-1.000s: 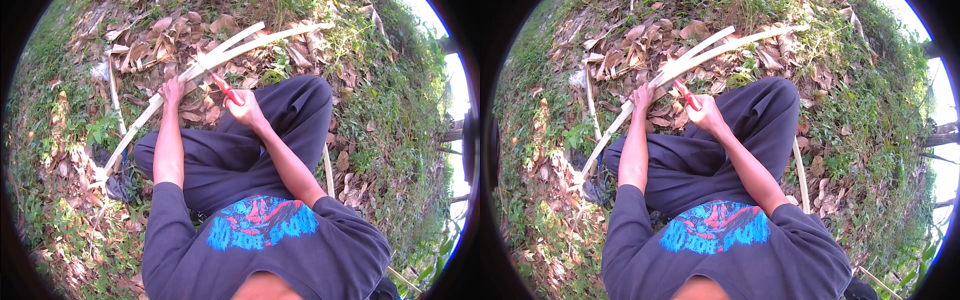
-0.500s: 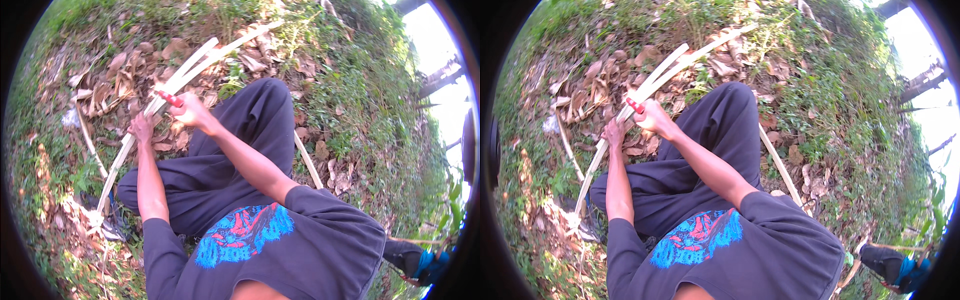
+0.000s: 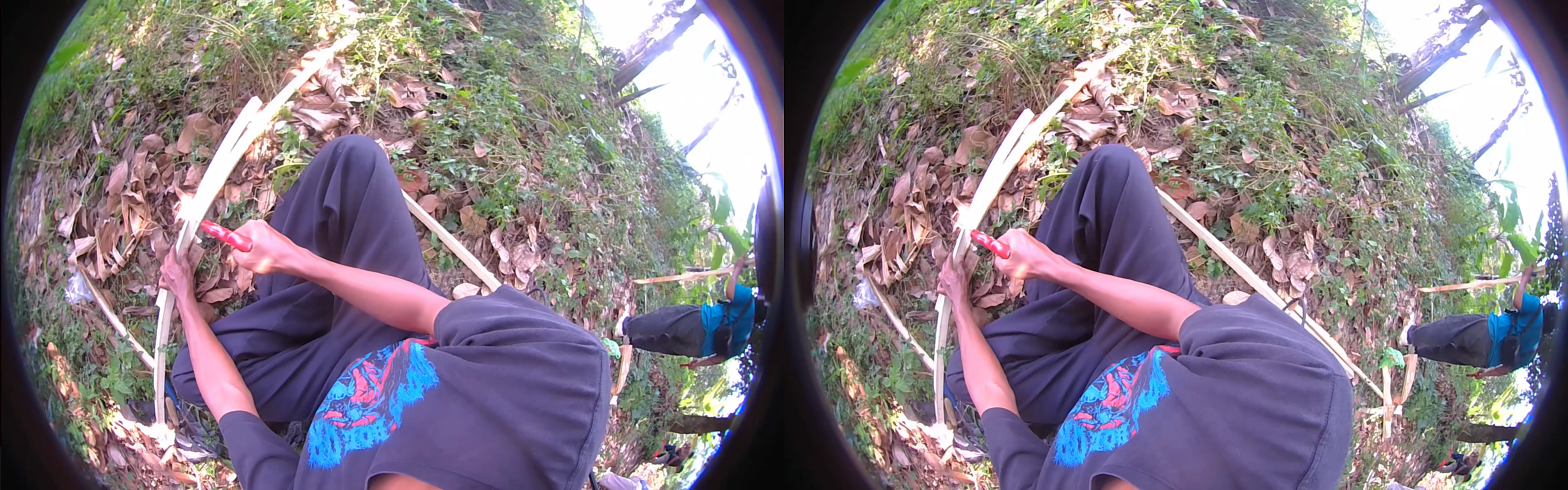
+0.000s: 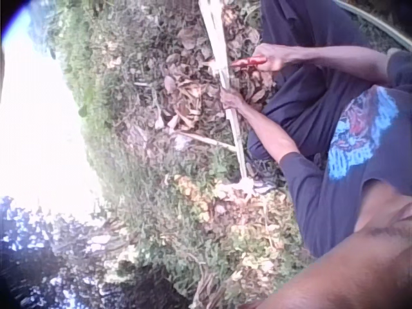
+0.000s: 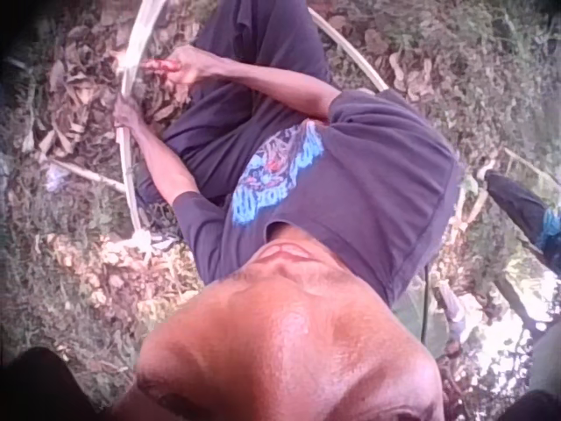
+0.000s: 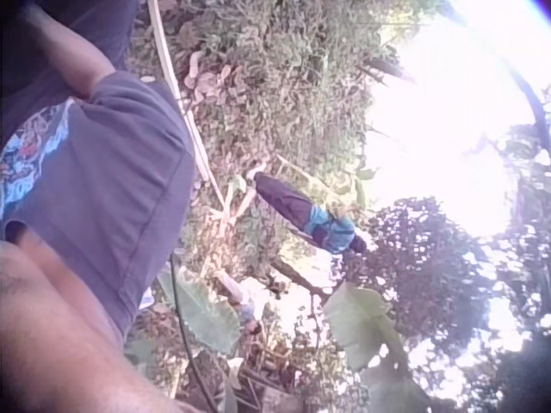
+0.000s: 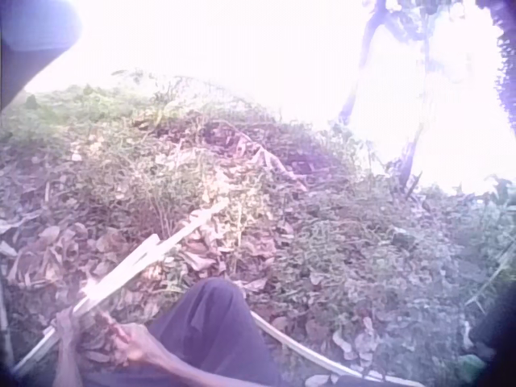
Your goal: The person sits on the ground and uses a red knife to shave thin strips off a long bamboo pole. They hold the pole with their left hand and repeatedly scrape the blade along its length to remove the outer layer.
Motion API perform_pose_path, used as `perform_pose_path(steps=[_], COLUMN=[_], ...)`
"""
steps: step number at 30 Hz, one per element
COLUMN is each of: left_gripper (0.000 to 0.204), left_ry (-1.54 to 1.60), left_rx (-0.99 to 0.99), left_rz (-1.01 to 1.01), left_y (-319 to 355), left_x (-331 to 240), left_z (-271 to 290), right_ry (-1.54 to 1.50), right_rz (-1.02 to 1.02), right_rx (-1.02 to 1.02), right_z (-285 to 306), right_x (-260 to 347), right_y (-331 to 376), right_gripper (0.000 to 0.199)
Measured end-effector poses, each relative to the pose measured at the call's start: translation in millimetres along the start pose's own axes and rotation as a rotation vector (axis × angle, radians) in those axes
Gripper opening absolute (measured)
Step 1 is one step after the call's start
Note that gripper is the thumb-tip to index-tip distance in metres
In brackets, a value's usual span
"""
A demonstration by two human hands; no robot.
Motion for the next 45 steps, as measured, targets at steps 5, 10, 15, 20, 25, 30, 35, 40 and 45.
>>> perform_pose_path(steps=[5,10,15,20,25,30,35,40,45], left_gripper=[0.043,0.042,0.045,0.041,0.043,0.048,0.057,0.059,0.055], left_ry=[-0.004,0.008,-0.075,-0.103,-0.089,-0.147,0.044,0.159,0.117], left_rx=[-0.027,-0.049,-0.042,-0.085,-0.159,-0.059,0.137,0.120,0.122], left_rz=[-0.027,-0.054,0.056,0.121,0.105,0.034,0.067,-0.128,-0.162], left_y=[-7,-5,0,2,10,-9,-30,-10,-14], left_x=[13,15,-5,-2,9,-11,14,-69,-102], left_z=[-4,-5,3,10,19,12,-12,29,17], right_ry=[0.067,-0.413,0.024,0.102,-0.038,0.127,0.128,0.258,0.178], right_rz=[0.031,0.027,0.079,0.057,0.073,0.072,0.266,0.242,0.157], right_rx=[0.018,0.238,-0.053,-0.045,0.036,0.072,-0.061,-0.027,-0.036], right_z=[-26,-50,3,-4,-39,-42,-40,-47,-40], right_x=[-2,-31,-5,3,-1,-54,-39,-40,-43], right_y=[-38,-11,16,-39,-47,-37,-9,-3,4], right_gripper=[0.017,0.017,0.018,0.019,0.028,0.018,0.011,0.012,0.011])
Point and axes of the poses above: each hand's wrist, its own y-axis away from the middle knuckle, its own z-axis out of the back of the hand, x = y × z, the point moved 8 cm from there along -y, towards the middle knuckle, and after that the axes turned 1 degree about -z, right-handed, at the moved point
